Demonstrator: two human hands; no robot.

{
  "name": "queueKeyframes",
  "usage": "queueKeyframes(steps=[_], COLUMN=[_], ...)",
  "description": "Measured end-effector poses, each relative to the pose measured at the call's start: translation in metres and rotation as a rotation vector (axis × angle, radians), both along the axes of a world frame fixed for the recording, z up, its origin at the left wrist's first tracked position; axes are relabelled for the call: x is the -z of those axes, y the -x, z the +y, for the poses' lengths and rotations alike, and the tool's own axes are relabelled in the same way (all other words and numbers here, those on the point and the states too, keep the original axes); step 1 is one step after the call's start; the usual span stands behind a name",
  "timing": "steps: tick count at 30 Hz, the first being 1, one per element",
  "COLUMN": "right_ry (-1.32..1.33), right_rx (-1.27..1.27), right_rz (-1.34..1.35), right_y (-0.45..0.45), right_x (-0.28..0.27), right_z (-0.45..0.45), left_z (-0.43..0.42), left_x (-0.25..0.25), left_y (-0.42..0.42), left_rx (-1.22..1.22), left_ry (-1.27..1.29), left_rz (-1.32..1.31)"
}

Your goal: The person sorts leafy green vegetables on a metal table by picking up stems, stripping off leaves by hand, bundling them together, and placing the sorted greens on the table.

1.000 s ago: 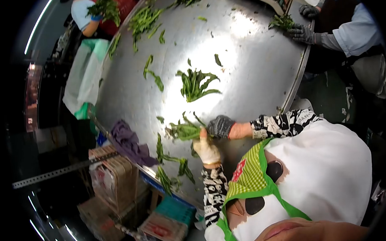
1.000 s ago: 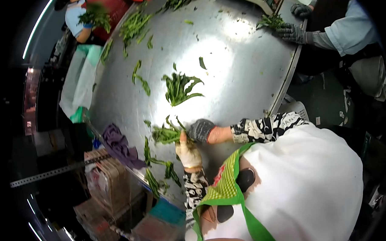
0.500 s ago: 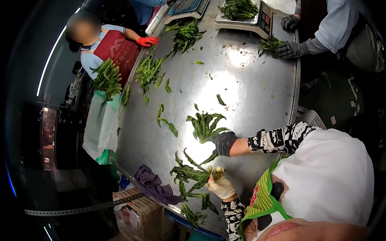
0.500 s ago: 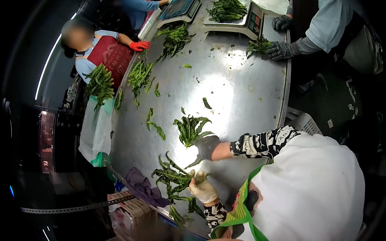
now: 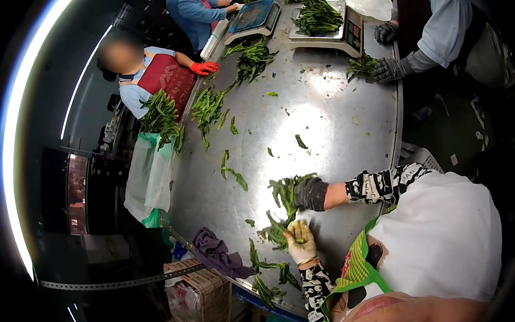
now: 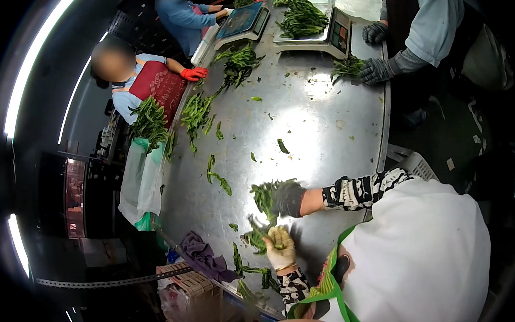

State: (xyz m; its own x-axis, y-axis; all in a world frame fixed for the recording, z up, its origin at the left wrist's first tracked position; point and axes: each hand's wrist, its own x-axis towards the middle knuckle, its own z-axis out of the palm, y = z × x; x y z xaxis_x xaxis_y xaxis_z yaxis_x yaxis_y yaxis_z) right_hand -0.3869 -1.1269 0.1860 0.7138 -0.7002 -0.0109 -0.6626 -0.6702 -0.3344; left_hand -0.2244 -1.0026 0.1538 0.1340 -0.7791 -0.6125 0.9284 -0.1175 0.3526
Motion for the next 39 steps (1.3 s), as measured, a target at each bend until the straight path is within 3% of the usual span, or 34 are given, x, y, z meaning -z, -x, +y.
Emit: queueKeyframes(steps=[3,5,7,11,12,13,16,19,21,22,24,28,31,35,39], right_ry=[0.019,0.043,0.056,0.103,0.119,0.163,0.093,-0.041,-0.180,-0.246,-0.400,-0.571,-0.479,-0.419,-0.967], right_rx=[-0.114,-0.172,-0.216,-0.330,-0.339,-0.228,-0.142,-0.088,-0.026,-0.008,0.026,0.120,0.275,0.329,0.690], right_rz=[0.001,0.006,0.018,0.045,-0.025,-0.144,-0.145,-0.144,-0.157,-0.168,-0.152,-0.120,-0.137,-0.244,-0.695], right_y=[0.004,0.009,0.011,0.017,0.013,0.009,0.012,0.012,0.009,0.005,0.007,0.008,0.000,0.000,-0.003], right_x=[-0.005,-0.010,-0.013,-0.015,0.000,0.014,0.006,-0.002,0.005,0.011,0.011,0.002,-0.010,-0.021,-0.041], right_z=[0.004,0.006,0.009,0.006,0.004,0.008,0.013,0.013,0.008,0.012,0.009,0.010,0.020,0.023,0.023], left_z=[0.002,0.005,0.007,0.000,0.000,0.002,0.004,-0.004,-0.009,-0.008,-0.005,-0.015,-0.010,-0.014,-0.022], left_x=[0.022,0.039,0.048,0.001,0.009,0.017,0.025,-0.016,-0.017,0.000,-0.013,-0.016,-0.008,-0.037,-0.028], left_y=[-0.004,-0.011,-0.020,-0.001,-0.004,-0.004,0.002,0.018,0.019,0.014,0.019,0.032,0.025,0.030,0.030], left_rx=[0.134,0.138,0.210,0.292,0.269,0.243,0.127,0.074,0.060,0.108,0.312,0.132,0.163,0.186,0.022], left_ry=[-0.072,0.177,0.114,-0.084,-0.068,-0.046,-0.020,0.105,0.116,0.147,0.316,0.091,0.090,-0.005,0.084], left_rz=[-0.080,0.269,0.239,0.102,0.099,0.088,0.085,0.280,0.225,0.114,-0.084,0.029,0.007,-0.399,-0.159])
